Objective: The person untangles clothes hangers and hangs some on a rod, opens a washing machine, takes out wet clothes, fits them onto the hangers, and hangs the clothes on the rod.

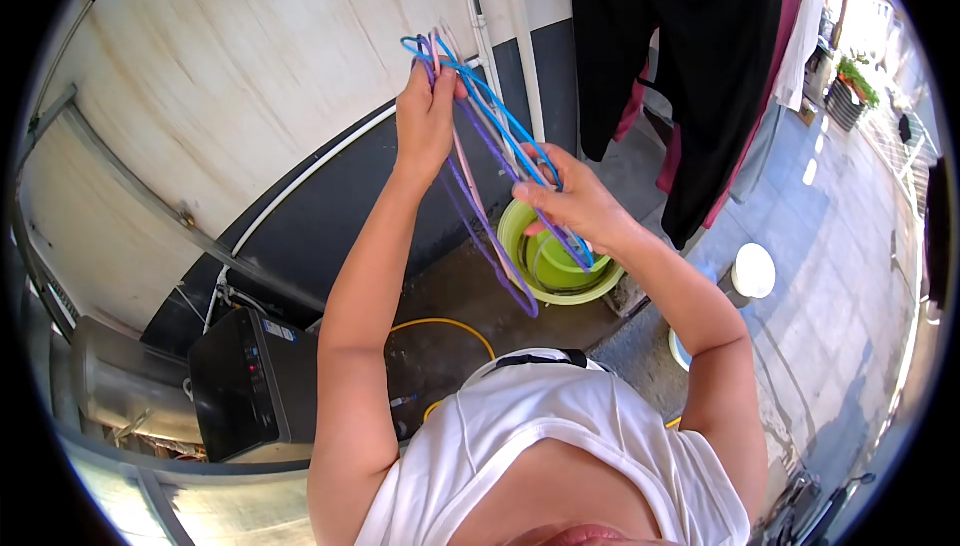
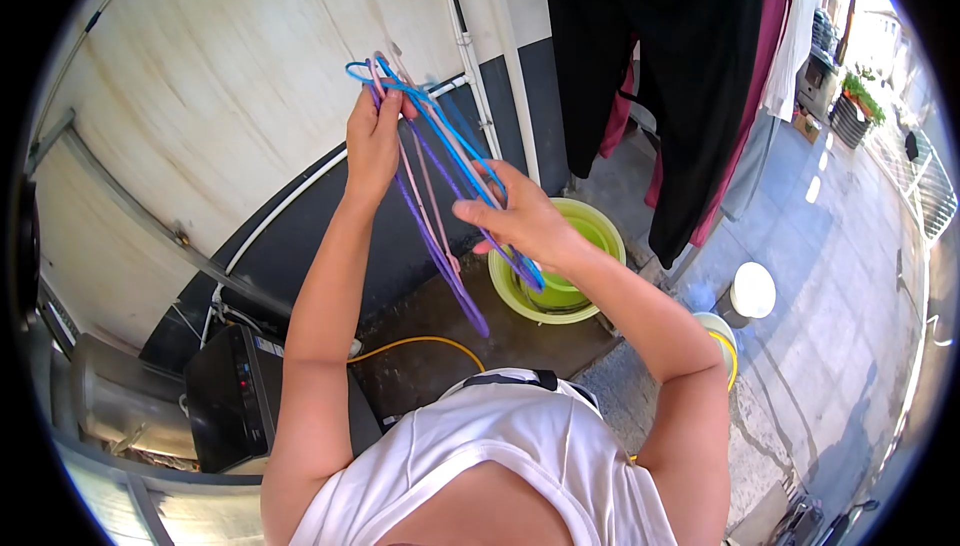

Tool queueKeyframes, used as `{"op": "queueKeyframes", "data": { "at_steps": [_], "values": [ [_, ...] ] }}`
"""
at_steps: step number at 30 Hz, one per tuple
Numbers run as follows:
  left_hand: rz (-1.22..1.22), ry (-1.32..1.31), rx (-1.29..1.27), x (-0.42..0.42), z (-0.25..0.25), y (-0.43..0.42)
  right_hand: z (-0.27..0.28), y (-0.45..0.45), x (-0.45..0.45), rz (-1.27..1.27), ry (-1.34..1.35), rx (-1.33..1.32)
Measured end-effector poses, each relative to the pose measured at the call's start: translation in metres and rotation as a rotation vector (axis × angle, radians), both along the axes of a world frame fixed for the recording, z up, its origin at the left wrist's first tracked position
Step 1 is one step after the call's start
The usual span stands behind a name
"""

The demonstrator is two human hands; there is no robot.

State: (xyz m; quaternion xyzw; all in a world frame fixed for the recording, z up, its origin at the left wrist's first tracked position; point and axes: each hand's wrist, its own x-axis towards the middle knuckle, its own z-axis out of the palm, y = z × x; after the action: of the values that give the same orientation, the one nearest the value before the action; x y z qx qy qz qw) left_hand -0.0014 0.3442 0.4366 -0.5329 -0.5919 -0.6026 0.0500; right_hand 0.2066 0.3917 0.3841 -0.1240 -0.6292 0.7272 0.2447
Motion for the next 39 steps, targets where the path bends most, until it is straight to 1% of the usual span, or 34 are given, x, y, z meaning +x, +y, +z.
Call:
{"op": "queueKeyframes", "data": {
  "at_steps": [2,5,8,11,14,17,18,20,22,23,26,29,30,31,32,33,34,37,39],
  "values": [
    [0.016,-0.006,-0.055,-0.001,-0.003,0.000,0.000,-0.003,0.002,0.030,-0.048,0.022],
    [0.060,0.048,-0.172,-0.002,0.001,-0.007,-0.010,0.013,-0.001,0.108,-0.026,-0.075],
    [-0.009,0.033,-0.095,-0.004,-0.003,-0.007,-0.011,0.010,0.000,0.055,-0.039,-0.013],
    [-0.044,-0.068,-0.111,-0.012,-0.006,-0.003,-0.013,0.007,0.004,0.047,-0.070,0.132],
    [0.061,-0.061,-0.199,-0.010,0.000,-0.010,-0.015,0.019,0.004,0.069,-0.076,0.165],
    [0.091,-0.007,-0.285,-0.026,0.009,-0.016,-0.016,0.028,0.006,0.065,-0.109,0.209],
    [-0.003,-0.080,-0.231,-0.031,0.008,-0.015,-0.016,0.030,0.008,0.082,-0.097,0.173],
    [-0.012,-0.323,-0.170,-0.042,0.016,-0.024,-0.016,0.035,0.013,0.118,-0.070,0.107],
    [-0.034,-0.537,-0.091,-0.045,0.028,-0.033,-0.008,0.035,0.020,0.108,-0.084,0.106],
    [-0.006,-0.531,-0.098,-0.053,0.027,-0.035,-0.005,0.035,0.024,0.102,-0.091,0.105],
    [0.069,-0.541,-0.090,-0.076,0.019,-0.039,0.002,0.047,0.032,0.159,-0.002,0.040],
    [0.058,-0.545,-0.085,-0.082,0.013,-0.047,0.040,0.044,0.044,0.007,0.063,0.008],
    [0.062,-0.516,-0.103,-0.085,0.011,-0.048,0.047,0.050,0.042,0.007,0.108,0.055],
    [0.063,-0.544,-0.132,-0.084,0.008,-0.049,0.063,0.055,0.042,-0.023,0.136,0.116],
    [0.088,-0.453,-0.177,-0.082,0.009,-0.052,0.080,0.055,0.041,-0.053,0.160,0.171],
    [0.087,-0.438,-0.195,-0.083,0.006,-0.053,0.093,0.054,0.041,-0.082,0.180,0.222],
    [0.094,-0.412,-0.210,-0.078,0.006,-0.056,0.108,0.062,0.036,-0.090,0.202,0.265],
    [0.101,-0.313,-0.244,-0.091,-0.006,-0.057,0.155,0.079,0.025,-0.109,0.387,0.229],
    [0.099,-0.289,-0.280,-0.088,-0.008,-0.063,0.185,0.086,0.025,-0.090,0.413,0.224]
  ]
}}
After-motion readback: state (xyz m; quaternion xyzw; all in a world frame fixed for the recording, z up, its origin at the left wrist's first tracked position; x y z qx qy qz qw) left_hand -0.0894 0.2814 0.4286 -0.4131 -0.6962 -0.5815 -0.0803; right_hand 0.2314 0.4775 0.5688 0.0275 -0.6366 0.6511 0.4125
